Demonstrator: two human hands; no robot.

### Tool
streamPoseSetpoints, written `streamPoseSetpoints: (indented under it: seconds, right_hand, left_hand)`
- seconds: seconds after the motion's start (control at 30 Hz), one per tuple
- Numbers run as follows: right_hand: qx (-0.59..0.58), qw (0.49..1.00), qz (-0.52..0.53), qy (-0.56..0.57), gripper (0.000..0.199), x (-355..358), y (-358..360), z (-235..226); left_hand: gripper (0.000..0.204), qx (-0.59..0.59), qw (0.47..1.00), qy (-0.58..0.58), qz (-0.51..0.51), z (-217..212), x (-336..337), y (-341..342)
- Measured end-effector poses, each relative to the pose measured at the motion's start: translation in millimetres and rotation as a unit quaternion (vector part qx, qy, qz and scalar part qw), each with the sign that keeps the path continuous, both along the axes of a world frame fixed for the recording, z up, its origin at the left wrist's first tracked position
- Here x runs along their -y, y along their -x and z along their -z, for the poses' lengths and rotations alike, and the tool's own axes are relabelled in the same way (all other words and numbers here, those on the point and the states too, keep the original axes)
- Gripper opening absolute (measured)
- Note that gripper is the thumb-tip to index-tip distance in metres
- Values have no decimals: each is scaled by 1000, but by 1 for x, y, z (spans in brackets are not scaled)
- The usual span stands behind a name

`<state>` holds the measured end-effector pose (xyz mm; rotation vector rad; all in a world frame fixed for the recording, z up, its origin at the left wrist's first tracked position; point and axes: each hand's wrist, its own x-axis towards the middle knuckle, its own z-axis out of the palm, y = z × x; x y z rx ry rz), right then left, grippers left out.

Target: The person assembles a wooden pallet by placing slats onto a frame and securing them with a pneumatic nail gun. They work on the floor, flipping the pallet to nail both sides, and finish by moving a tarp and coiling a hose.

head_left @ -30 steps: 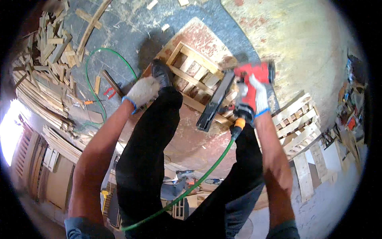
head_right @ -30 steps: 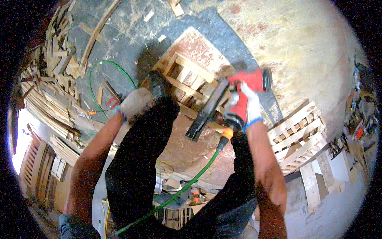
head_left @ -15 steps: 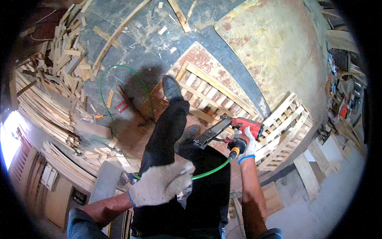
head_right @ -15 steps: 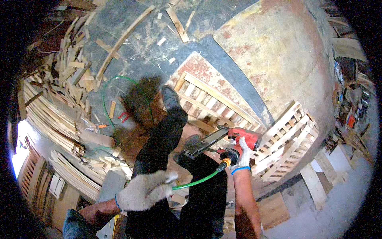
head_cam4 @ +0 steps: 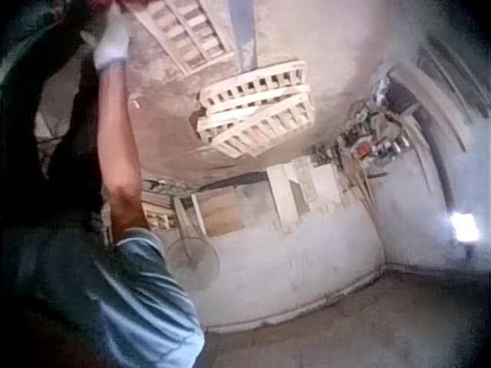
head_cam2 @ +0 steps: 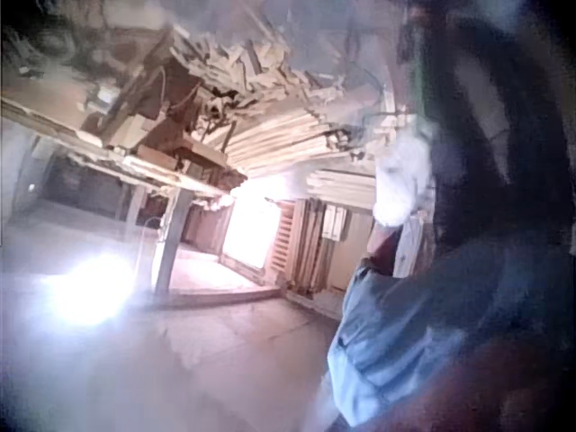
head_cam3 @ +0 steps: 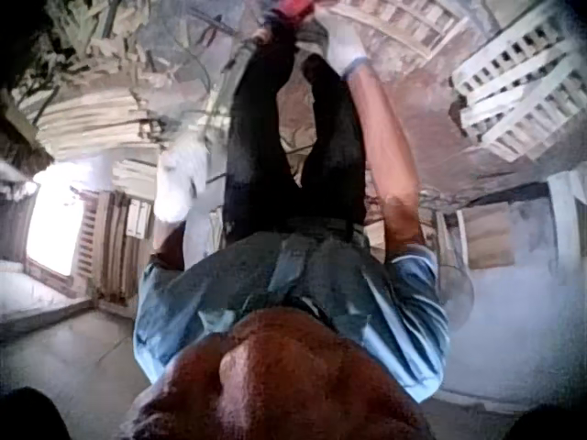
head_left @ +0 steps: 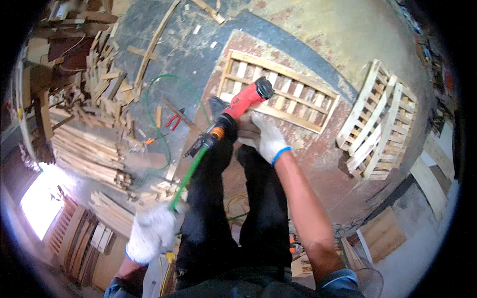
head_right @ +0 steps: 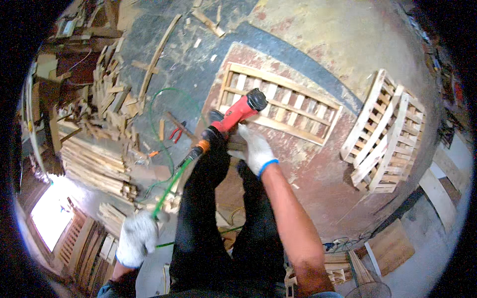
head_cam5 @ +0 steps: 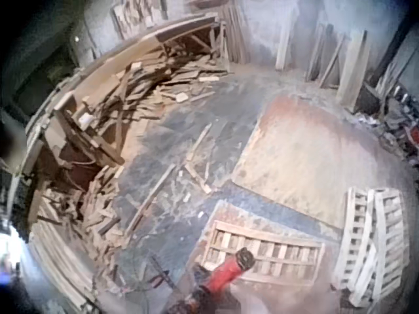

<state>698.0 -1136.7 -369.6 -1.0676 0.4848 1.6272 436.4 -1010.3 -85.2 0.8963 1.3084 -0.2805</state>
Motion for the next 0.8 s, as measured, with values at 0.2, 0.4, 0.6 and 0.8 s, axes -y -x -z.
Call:
streamPoseSetpoints:
  seconds: [0.2, 0.4, 0.6, 0.8]
  right_hand:
    - [78, 969, -133, 195, 29, 113, 5, 33]
    - [117, 904, -302, 279, 32, 225, -17, 147]
    - [432, 676, -568, 186, 58, 191, -48, 224]
    - [514, 566, -615, 193, 60, 151, -85, 304]
  left_hand:
    - [21, -167, 984, -57, -11, 51, 24, 73]
    - [27, -248, 964, -93, 5, 148, 34, 159]
    - [31, -296, 938, -124, 134, 244, 100, 313]
    - [25, -299, 828, -124, 458, 286, 159, 359]
